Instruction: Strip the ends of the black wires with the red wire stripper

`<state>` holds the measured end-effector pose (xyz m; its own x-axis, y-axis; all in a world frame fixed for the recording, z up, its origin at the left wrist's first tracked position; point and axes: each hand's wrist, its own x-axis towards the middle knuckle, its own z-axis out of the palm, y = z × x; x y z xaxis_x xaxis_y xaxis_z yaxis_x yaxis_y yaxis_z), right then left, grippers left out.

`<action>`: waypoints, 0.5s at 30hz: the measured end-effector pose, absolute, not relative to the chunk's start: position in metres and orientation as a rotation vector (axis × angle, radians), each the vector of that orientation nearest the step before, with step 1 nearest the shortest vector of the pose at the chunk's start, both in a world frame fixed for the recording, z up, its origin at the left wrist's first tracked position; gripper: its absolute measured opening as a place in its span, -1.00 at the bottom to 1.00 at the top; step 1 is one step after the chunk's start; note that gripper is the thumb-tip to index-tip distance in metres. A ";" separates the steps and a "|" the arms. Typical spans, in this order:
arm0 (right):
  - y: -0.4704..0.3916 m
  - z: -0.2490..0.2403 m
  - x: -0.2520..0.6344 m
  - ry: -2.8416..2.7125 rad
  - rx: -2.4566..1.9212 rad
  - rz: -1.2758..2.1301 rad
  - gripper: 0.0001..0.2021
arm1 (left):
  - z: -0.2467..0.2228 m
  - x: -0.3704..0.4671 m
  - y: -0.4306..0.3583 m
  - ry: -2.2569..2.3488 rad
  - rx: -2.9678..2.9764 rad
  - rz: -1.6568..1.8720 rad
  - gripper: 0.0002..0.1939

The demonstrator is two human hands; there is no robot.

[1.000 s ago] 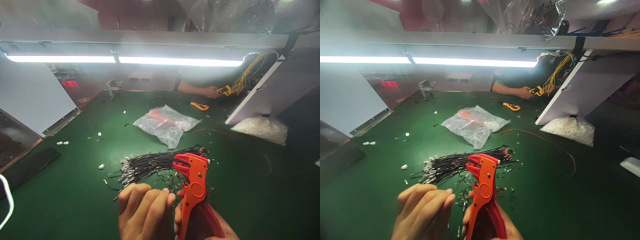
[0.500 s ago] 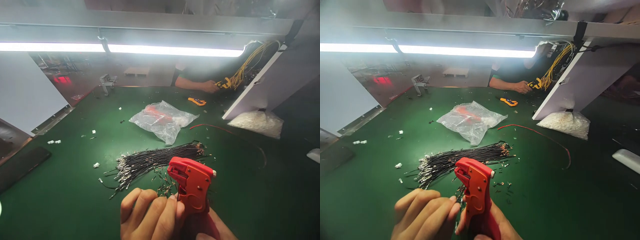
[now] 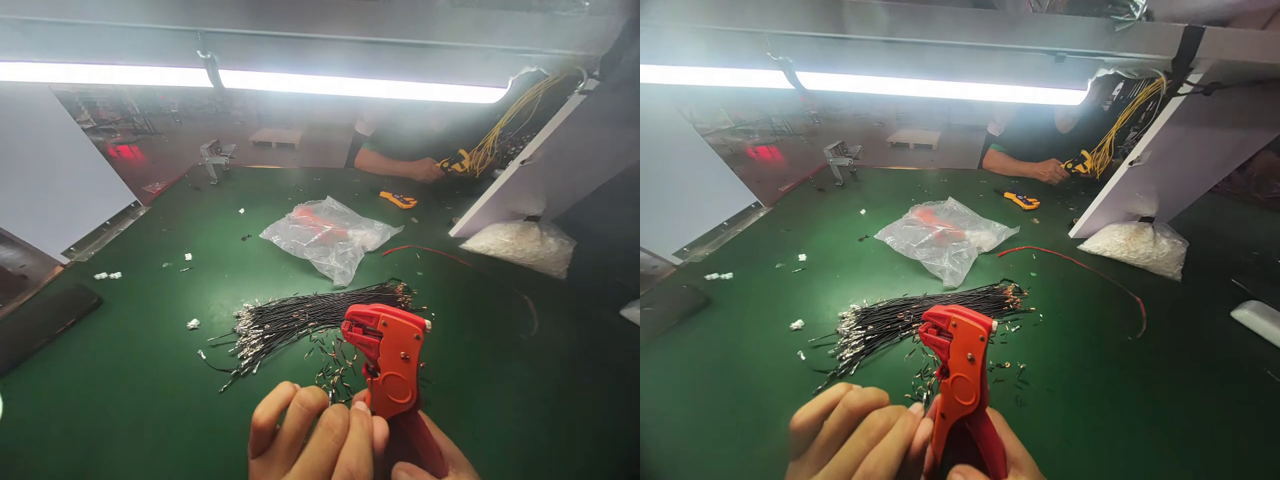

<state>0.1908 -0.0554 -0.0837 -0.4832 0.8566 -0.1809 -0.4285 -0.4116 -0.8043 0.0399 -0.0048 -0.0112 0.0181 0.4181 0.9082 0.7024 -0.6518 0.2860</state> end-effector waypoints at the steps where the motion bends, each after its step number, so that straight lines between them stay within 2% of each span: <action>1: -0.058 -0.089 0.190 -0.885 -0.769 1.976 -0.42 | -0.012 0.043 -0.004 -1.172 -2.002 -1.713 -0.75; 7: -0.061 -0.099 0.185 -0.896 -0.839 1.916 -0.62 | -0.016 0.048 -0.004 -1.192 -1.986 -1.766 -0.71; 15: -0.055 -0.084 0.187 -0.979 -0.806 1.884 -0.57 | -0.016 0.027 -0.010 -1.078 -2.312 -1.506 -0.86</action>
<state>0.1869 -0.0547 -0.0839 -0.4375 0.8858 -0.1546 -0.3830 -0.3391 -0.8593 0.0267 -0.0097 -0.0157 0.2242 0.4730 0.8521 0.6542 -0.7211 0.2281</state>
